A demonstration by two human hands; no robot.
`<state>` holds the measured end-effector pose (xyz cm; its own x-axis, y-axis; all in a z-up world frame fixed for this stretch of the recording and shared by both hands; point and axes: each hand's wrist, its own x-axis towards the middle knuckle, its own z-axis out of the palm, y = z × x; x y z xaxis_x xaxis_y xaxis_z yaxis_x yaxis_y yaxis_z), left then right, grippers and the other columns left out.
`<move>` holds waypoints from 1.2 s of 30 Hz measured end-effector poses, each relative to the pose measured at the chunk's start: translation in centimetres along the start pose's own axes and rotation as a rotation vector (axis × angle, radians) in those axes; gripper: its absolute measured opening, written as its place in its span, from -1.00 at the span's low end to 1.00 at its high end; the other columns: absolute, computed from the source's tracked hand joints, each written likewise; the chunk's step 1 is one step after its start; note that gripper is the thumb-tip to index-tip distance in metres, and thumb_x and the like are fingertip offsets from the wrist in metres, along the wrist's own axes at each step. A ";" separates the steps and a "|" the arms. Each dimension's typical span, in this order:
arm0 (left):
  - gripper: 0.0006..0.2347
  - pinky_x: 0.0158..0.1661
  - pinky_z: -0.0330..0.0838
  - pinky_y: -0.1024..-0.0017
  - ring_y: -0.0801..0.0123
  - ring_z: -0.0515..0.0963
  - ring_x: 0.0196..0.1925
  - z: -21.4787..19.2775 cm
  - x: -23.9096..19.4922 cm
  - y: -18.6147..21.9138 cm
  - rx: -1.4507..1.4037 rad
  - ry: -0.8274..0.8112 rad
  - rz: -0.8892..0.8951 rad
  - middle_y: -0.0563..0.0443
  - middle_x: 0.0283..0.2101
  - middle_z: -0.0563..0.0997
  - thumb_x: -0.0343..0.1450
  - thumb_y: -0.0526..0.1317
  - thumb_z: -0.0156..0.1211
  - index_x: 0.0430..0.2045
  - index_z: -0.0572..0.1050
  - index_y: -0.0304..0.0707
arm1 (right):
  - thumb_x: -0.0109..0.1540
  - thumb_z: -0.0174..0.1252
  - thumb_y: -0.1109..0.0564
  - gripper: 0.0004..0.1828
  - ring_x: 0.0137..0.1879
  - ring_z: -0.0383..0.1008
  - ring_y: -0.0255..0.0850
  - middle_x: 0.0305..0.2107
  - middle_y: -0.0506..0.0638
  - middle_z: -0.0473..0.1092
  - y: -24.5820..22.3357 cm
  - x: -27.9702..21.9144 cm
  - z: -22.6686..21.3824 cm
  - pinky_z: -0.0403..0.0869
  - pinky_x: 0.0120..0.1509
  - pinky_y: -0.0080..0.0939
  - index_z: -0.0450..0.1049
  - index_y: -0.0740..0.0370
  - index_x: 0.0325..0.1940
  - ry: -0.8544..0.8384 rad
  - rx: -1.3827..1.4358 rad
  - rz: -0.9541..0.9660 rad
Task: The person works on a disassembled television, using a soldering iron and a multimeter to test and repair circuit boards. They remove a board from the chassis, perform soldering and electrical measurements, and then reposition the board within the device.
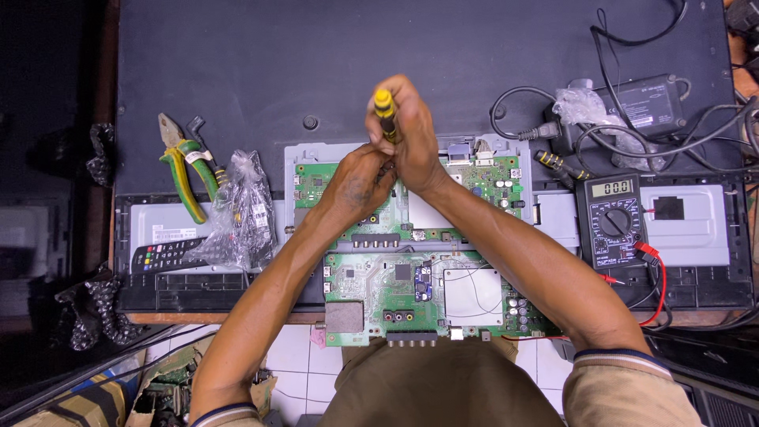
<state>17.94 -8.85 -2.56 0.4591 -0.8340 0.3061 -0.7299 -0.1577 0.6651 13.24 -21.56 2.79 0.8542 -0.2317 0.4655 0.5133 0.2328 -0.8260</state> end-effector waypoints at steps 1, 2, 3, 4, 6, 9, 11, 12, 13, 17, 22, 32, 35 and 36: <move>-0.87 -0.34 0.48 0.11 -0.09 0.59 -0.33 0.2 0.2 -0.3 -0.002 0.003 0.000 -0.31 -0.31 0.58 0.35 -0.48 0.26 -0.28 0.48 -0.48 | 0.41 -0.24 -0.40 -0.46 -0.54 0.00 -0.46 -0.54 -0.15 0.22 1.0 -0.1 -0.4 0.05 -0.50 -0.45 0.22 0.12 -0.10 -0.002 -0.002 0.002; -0.93 -0.33 0.50 0.08 -0.15 0.61 -0.31 0.5 0.4 -0.6 0.013 -0.004 -0.048 -0.28 -0.40 0.56 0.33 -0.42 0.27 -0.42 0.49 -0.41 | 0.45 -0.31 -0.29 -0.50 -0.60 0.07 -0.43 -0.64 -0.12 0.20 2.0 -0.1 -0.7 0.14 -0.49 -0.45 0.24 0.14 -0.24 0.025 -0.054 -0.039; -0.94 -0.32 0.52 0.04 -0.20 0.63 -0.30 0.6 0.3 -0.8 0.028 -0.009 -0.103 -0.24 -0.49 0.54 0.31 -0.37 0.28 -0.55 0.51 -0.34 | 0.49 -0.39 -0.17 -0.47 -0.66 0.13 -0.40 -0.74 -0.10 0.18 3.2 -0.4 -0.9 0.23 -0.48 -0.44 0.25 0.17 -0.37 0.049 -0.101 -0.075; -0.94 -0.32 0.52 0.04 -0.20 0.63 -0.30 0.7 0.1 -0.8 0.026 -0.007 -0.112 -0.24 -0.49 0.54 0.31 -0.37 0.28 -0.55 0.51 -0.34 | 0.49 -0.39 -0.17 -0.47 -0.66 0.13 -0.40 -0.74 -0.10 0.18 2.6 -0.2 -0.6 0.23 -0.48 -0.44 0.25 0.17 -0.37 0.045 -0.097 -0.068; -0.89 -0.34 0.49 0.00 -0.27 0.61 -0.31 0.7 0.3 -0.7 0.057 -0.003 -0.116 -0.31 -0.51 0.52 0.31 -0.37 0.28 -0.62 0.49 -0.40 | 0.47 -0.64 -0.27 -0.26 -0.68 0.05 -0.42 -0.83 -0.19 0.14 1.4 0.2 -0.3 0.19 -0.46 -0.48 0.25 0.03 -0.58 0.034 -0.156 -0.002; -0.93 -0.34 0.51 0.05 -0.21 0.62 -0.31 0.0 0.8 0.2 0.025 -0.001 -0.097 -0.25 -0.52 0.52 0.29 -0.36 0.26 -0.59 0.50 -0.34 | 0.47 -0.25 -0.28 -0.59 -0.57 0.15 -0.43 -0.59 -0.12 0.28 1.5 -0.1 0.1 0.20 -0.49 -0.48 0.26 0.04 -0.14 0.110 -0.154 -0.064; -0.91 -0.33 0.50 0.03 -0.27 0.60 -0.31 0.8 0.2 -1.1 0.022 -0.003 -0.112 -0.30 -0.51 0.51 0.31 -0.38 0.23 -0.62 0.49 -0.37 | 0.48 -0.39 -0.25 -0.46 -0.65 0.11 -0.44 -0.72 -0.15 0.22 2.5 -0.2 0.0 0.17 -0.55 -0.49 0.26 0.06 -0.37 0.108 -0.113 -0.019; -0.88 -0.33 0.49 0.00 -0.33 0.59 -0.30 1.3 -0.2 -1.8 0.023 -0.003 -0.135 -0.36 -0.50 0.51 0.32 -0.39 0.20 -0.66 0.48 -0.41 | 0.49 -0.53 -0.22 -0.27 -0.74 0.07 -0.46 -0.84 -0.18 0.16 3.1 -0.4 0.0 0.13 -0.60 -0.50 0.27 0.09 -0.61 0.102 -0.066 0.030; -0.88 -0.33 0.49 0.00 -0.33 0.59 -0.30 1.1 -0.2 -1.4 0.022 -0.009 -0.131 -0.36 -0.50 0.51 0.32 -0.39 0.20 -0.66 0.48 -0.41 | 0.49 -0.53 -0.22 -0.27 -0.74 0.07 -0.46 -0.84 -0.18 0.16 2.4 -0.3 0.1 0.13 -0.60 -0.50 0.27 0.09 -0.61 0.110 -0.068 0.027; -0.86 -0.36 0.48 -0.02 -0.33 0.58 -0.30 1.0 -0.3 -1.8 0.053 -0.021 -0.134 -0.38 -0.55 0.48 0.33 -0.35 0.19 -0.67 0.46 -0.39 | 0.46 -0.41 -0.31 -0.37 -0.65 0.15 -0.44 -0.70 -0.04 0.31 3.4 -0.4 -0.6 0.20 -0.56 -0.47 0.36 0.18 -0.26 0.056 -0.158 -0.009; -0.93 -0.37 0.50 0.01 -0.37 0.56 -0.34 1.4 -0.7 -2.5 0.049 0.002 -0.076 -0.41 -0.54 0.51 0.29 -0.42 0.18 -0.63 0.48 -0.42 | 0.49 -0.54 -0.24 -0.22 -0.71 0.13 -0.40 -0.85 -0.12 0.22 2.5 -0.3 0.4 0.22 -0.55 -0.48 0.28 0.11 -0.66 0.072 -0.085 0.022; -0.96 -0.32 0.48 -0.09 -0.38 0.58 -0.29 1.4 -0.6 -2.8 0.042 0.010 -0.050 -0.44 -0.49 0.54 0.29 -0.40 0.17 -0.56 0.50 -0.44 | 0.47 -0.32 -0.26 -0.42 -0.64 0.20 -0.42 -0.77 -0.11 0.27 2.1 0.2 0.2 0.26 -0.49 -0.47 0.31 0.10 -0.44 0.153 -0.139 -0.050; -0.93 -0.36 0.44 -0.07 -0.37 0.56 -0.32 1.0 -0.3 -1.9 0.049 0.016 -0.077 -0.44 -0.52 0.52 0.28 -0.40 0.18 -0.62 0.49 -0.44 | 0.48 -0.32 -0.21 -0.45 -0.65 0.15 -0.44 -0.77 -0.12 0.26 1.4 0.5 0.6 0.22 -0.50 -0.49 0.29 0.10 -0.45 0.131 -0.149 -0.079; -0.92 -0.39 0.43 -0.07 -0.36 0.56 -0.33 0.9 -0.3 -1.4 0.052 0.019 -0.086 -0.43 -0.52 0.51 0.30 -0.39 0.18 -0.63 0.49 -0.43 | 0.50 -0.51 -0.17 -0.27 -0.73 0.12 -0.41 -0.88 -0.13 0.21 1.1 0.6 0.9 0.20 -0.55 -0.51 0.28 0.09 -0.64 0.137 -0.134 -0.062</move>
